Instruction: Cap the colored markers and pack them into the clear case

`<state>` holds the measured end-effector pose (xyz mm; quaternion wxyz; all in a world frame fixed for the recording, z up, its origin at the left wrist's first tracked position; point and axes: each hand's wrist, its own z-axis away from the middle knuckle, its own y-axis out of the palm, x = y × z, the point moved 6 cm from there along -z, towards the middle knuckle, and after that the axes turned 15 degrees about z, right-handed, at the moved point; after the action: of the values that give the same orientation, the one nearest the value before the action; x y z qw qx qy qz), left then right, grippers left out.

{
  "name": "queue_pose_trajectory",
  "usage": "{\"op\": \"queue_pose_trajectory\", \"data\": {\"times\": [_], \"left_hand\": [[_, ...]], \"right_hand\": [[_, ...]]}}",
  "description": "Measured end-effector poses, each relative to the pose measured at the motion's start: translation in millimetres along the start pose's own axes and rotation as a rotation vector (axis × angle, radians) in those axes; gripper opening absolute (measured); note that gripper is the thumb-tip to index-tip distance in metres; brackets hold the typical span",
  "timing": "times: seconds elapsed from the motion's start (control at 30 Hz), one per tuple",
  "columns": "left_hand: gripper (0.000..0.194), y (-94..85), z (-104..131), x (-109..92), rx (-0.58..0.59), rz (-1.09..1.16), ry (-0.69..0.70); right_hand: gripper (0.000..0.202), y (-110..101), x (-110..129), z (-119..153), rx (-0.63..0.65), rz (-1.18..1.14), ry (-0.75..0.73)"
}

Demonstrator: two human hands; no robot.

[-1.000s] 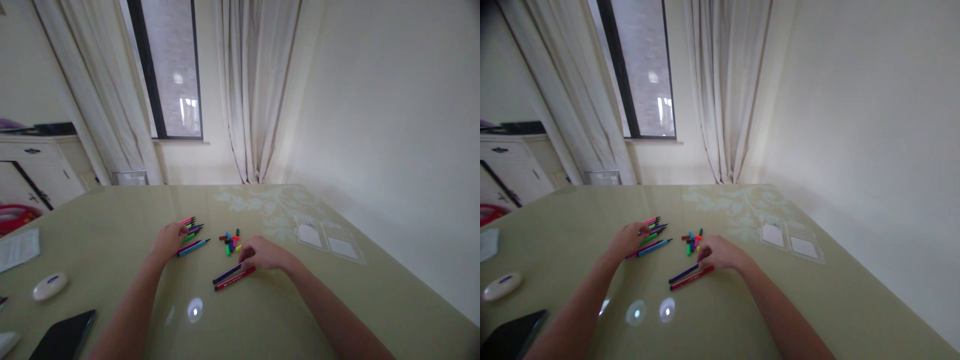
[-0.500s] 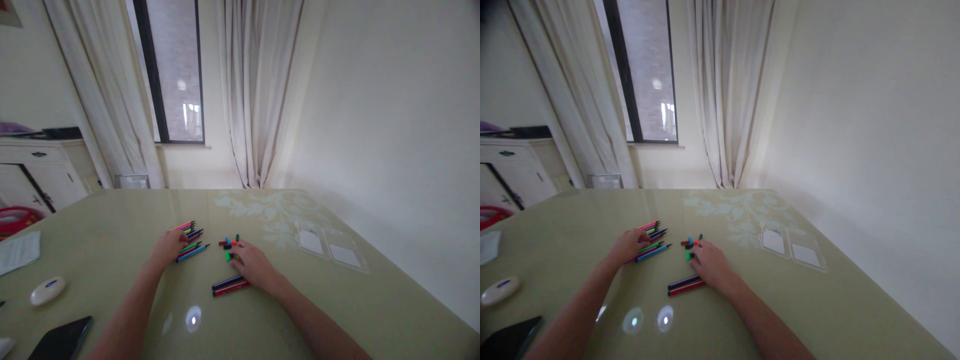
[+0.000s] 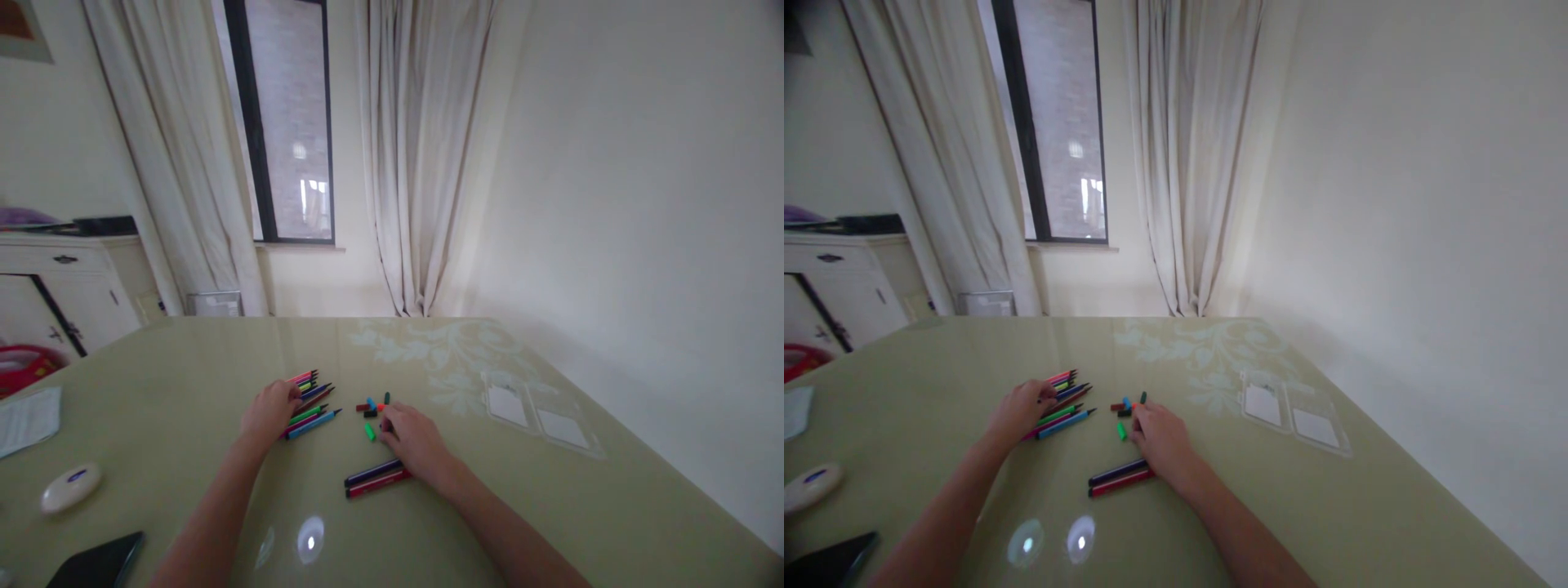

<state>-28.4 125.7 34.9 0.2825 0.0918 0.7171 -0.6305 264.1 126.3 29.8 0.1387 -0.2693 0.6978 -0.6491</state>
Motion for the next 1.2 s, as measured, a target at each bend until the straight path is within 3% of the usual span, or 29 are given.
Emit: {"op": "queue_pose_trajectory", "data": {"times": [0.17,0.33,0.43,0.57,0.63,0.7,0.87,1.2], "left_hand": [[0.02,0.8,2,2,0.001,-0.01,-0.013],[0.017,-8.0,0,-8,-0.009,0.019,0.046],[0.025,-21.3,6,-43,0.0,0.276,0.171],[0.039,-34.9,34,-113,0.158,0.87,0.409],[0.039,-35.5,48,-139,0.23,0.962,0.44],[0.037,-36.8,57,-152,0.231,0.996,0.471],[0.031,-37.0,60,-155,0.199,1.035,0.485],[0.026,-39.1,66,-166,0.215,0.976,0.545]], "right_hand": [[0.013,-9,-4,-2,-0.046,-0.033,-0.007],[0.014,-50,-15,-5,-0.181,-0.288,0.006],[0.016,-82,-26,-3,-0.305,-0.488,0.007],[0.02,-119,-47,6,-0.499,-0.748,0.054],[0.024,-133,-54,12,-0.543,-0.847,0.057],[0.028,-146,-58,18,-0.558,-0.899,0.037],[0.027,-164,-59,28,-0.535,-0.924,-0.015],[0.026,-157,-45,26,-0.456,-0.902,-0.073]]}}
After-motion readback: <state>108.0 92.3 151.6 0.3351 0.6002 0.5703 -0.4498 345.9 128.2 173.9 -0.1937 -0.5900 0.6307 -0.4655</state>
